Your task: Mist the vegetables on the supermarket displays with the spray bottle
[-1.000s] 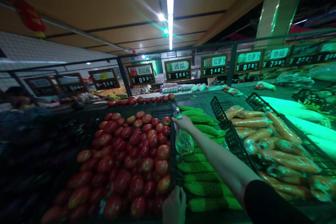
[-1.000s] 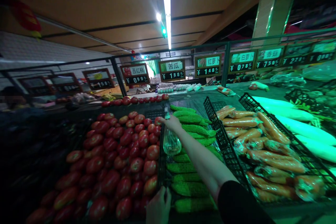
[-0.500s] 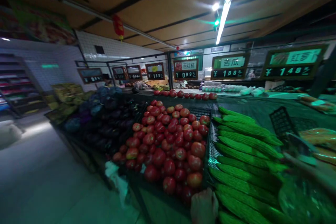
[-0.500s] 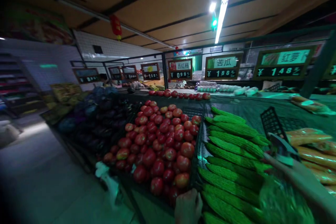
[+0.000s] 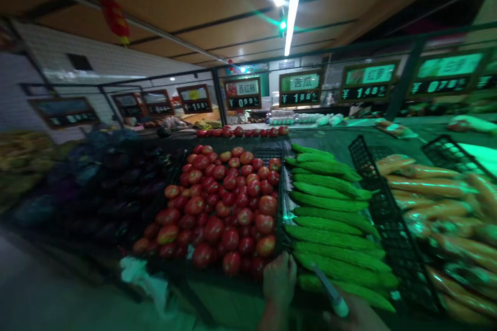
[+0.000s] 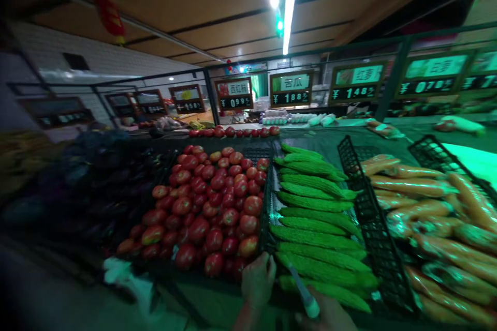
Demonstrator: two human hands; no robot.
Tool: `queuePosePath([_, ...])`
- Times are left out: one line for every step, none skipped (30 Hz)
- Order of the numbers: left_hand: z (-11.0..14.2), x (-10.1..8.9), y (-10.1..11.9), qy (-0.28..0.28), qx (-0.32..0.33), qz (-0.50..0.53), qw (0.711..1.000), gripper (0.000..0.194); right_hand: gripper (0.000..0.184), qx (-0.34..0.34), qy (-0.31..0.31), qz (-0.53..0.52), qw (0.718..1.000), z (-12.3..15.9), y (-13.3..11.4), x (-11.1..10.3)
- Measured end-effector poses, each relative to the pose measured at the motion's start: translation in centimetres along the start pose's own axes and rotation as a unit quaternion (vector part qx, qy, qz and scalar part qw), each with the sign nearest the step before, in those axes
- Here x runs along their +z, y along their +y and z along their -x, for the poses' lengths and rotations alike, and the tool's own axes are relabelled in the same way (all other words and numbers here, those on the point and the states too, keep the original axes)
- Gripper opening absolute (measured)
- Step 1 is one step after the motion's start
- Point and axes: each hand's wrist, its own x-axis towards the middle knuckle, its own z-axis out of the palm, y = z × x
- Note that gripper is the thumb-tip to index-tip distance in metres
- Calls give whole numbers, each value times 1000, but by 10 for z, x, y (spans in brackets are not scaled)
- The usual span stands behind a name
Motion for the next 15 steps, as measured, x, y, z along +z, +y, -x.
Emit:
queuePosePath([0, -1, -1, 0, 4, -3, 1000, 29, 55, 24, 25, 4, 999, 7, 7, -5])
queuePosePath([-1, -1, -2, -1, 8, -8, 1000, 30, 52, 50, 56, 9, 997, 15, 15, -13])
queuePosePath([-2, -1, -4, -6, 13, -17, 1000, 32, 50, 76, 90, 13, 993, 23, 23, -22])
queuePosePath([-3, -1, -5, -12, 16, -28, 999, 33, 49, 98, 127, 12, 987, 33, 32, -32])
queuePosePath([-5, -1, -6, -19, 19, -38, 999, 34, 50, 116, 163, 5, 980, 43, 41, -43])
queuePosePath([-6, -1, -6, -27, 21, -49, 998, 35, 51, 129, 197, -10, 972, 53, 48, -54])
queuePosePath([-7, -1, -7, -35, 20, -61, 997, 36, 52, 137, 226, -28, 964, 64, 54, -64])
queuePosePath([-8, -1, -7, -43, 17, -72, 996, 37, 52, 143, 251, -44, 956, 73, 59, -74])
queuePosePath([-9, -1, -7, -54, 11, -81, 995, 38, 51, 145, 270, -54, 950, 82, 62, -82])
queuePosePath([-11, -1, -7, -65, 0, -87, 994, 38, 49, 146, 282, -54, 947, 89, 62, -88])
queuePosePath([-12, -1, -7, -77, -13, -86, 993, 38, 46, 146, 286, -45, 946, 95, 61, -91])
queuePosePath([-14, -2, -8, -93, -27, -79, 992, 37, 43, 145, 284, -29, 947, 99, 59, -93])
queuePosePath([-16, -3, -9, -106, -37, -64, 992, 36, 39, 142, 276, -11, 951, 102, 56, -92])
queuePosePath([-18, -4, -11, -117, -44, -44, 991, 35, 37, 135, 264, 2, 955, 103, 53, -91])
queuePosePath([-21, -6, -13, -122, -49, -22, 991, 32, 35, 125, 253, 11, 959, 103, 51, -89])
